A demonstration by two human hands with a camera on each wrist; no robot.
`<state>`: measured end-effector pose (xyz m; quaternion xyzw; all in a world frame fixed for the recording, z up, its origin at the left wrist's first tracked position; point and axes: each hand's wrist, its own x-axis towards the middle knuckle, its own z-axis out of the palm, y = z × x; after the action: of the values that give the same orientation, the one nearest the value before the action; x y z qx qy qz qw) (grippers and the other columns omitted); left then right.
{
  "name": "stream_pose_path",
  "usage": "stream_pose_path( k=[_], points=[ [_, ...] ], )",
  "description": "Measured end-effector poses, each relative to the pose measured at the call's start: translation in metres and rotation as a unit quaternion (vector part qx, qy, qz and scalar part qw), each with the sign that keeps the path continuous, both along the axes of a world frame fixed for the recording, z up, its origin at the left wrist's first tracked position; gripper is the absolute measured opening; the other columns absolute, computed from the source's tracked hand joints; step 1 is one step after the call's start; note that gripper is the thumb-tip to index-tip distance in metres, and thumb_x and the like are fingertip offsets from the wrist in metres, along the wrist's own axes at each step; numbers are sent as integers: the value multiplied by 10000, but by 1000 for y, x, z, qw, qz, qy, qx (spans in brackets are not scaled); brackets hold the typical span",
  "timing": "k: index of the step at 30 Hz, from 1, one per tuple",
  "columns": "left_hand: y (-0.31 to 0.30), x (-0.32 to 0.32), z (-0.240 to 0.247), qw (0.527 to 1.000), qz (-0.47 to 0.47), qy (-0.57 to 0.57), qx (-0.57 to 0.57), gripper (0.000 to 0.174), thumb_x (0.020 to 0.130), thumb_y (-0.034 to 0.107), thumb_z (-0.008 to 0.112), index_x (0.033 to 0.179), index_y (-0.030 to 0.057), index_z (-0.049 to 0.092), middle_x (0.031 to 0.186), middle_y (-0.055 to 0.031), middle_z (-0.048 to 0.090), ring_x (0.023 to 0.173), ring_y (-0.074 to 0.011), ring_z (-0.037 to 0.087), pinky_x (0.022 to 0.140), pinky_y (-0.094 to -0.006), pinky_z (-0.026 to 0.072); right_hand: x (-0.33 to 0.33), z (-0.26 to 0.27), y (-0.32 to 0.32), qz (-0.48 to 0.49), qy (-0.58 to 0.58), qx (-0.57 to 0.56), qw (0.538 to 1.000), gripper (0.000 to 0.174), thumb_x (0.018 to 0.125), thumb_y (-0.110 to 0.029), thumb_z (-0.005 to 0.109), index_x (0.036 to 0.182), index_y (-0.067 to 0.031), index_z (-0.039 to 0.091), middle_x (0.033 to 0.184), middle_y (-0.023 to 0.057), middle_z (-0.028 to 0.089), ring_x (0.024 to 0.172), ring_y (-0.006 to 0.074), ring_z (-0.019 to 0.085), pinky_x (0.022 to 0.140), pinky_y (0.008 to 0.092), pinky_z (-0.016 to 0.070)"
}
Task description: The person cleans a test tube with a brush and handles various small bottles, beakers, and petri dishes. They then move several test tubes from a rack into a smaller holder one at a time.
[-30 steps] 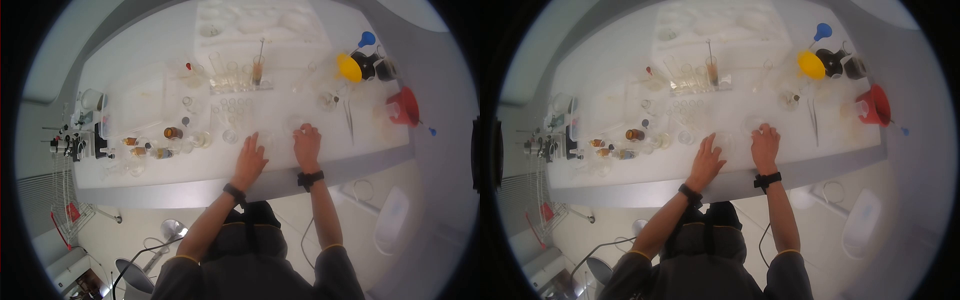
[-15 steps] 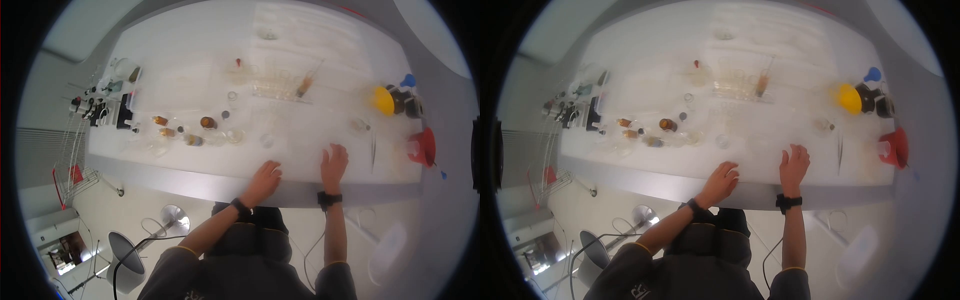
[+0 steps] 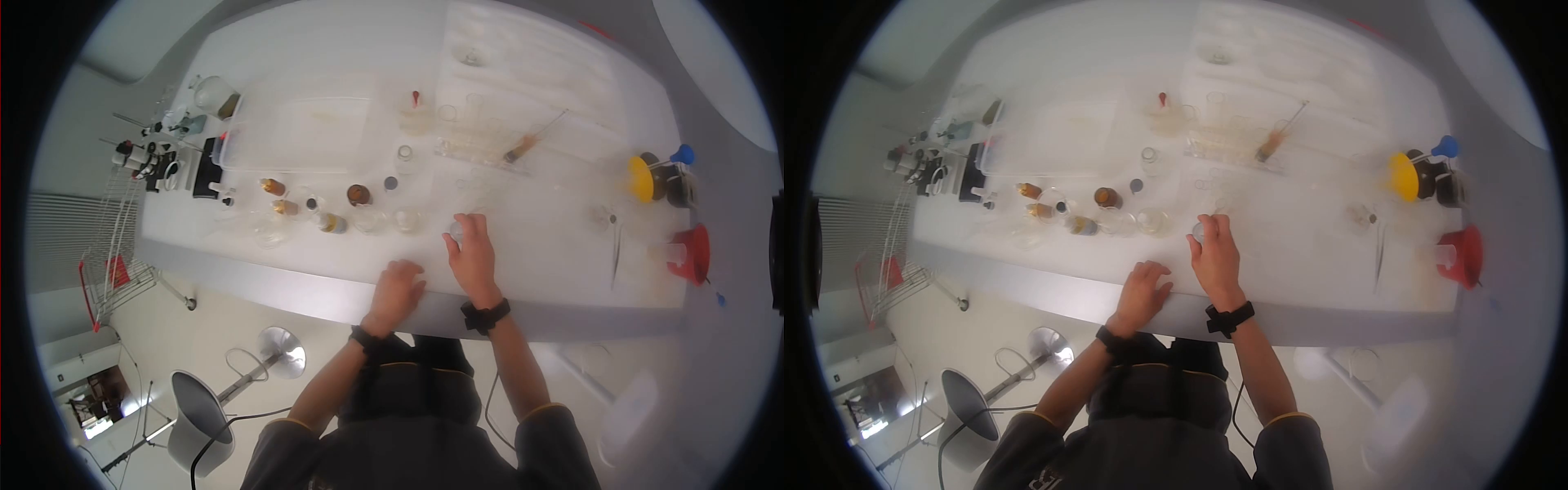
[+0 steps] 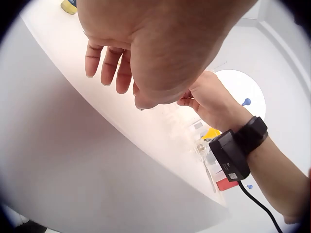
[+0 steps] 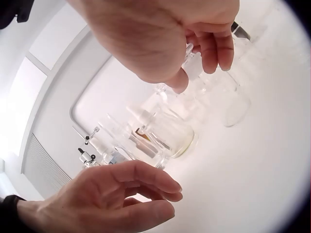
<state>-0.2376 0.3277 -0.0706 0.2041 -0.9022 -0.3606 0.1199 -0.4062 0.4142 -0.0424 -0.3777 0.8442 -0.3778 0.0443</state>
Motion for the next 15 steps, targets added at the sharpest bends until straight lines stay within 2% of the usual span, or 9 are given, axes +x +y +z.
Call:
stream_pose_path(
  k=[3,7,9,13,15],
  points=[
    [0,4,-5,1000,-7,-9,1,243,795,88,704,1020,57,617,1031,-124,595,992,-347,551,848,-451,466,-3,7,14,0,-22,-9,1000,403,861,-88,717,1221,-50,539,1157,161,536,969,399,608,771,428,536],
    [-1,8,-6,1000,-11,-8,0,239,800,81,694,1025,62,614,1007,-111,586,981,-331,545,825,-440,466,-16,34,43,-29,-32,-20,999,415,868,-81,712,1246,-29,548,1173,174,550,998,379,602,758,420,540],
    [-1,7,-6,1000,-12,-2,-2,239,807,83,690,1031,64,611,1005,-111,584,983,-331,545,825,-438,464,-31,45,59,-76,10,-14,997,400,881,-72,698,1250,-27,550,1165,180,549,990,367,600,748,398,542],
    [-1,6,-12,1000,-12,1,-25,261,811,96,696,1054,58,608,1013,-111,584,996,-326,548,831,-437,469,-77,43,73,-132,25,-5,991,409,891,-68,687,1269,-26,537,1177,182,539,983,363,595,769,392,535],
    [-2,5,-15,999,28,-15,13,420,831,115,702,1219,39,559,1021,-114,596,994,-318,574,825,-426,492,-101,18,77,-129,39,13,991,414,900,-71,677,1282,-26,522,1183,183,527,992,369,587,802,409,525]
  ],
)
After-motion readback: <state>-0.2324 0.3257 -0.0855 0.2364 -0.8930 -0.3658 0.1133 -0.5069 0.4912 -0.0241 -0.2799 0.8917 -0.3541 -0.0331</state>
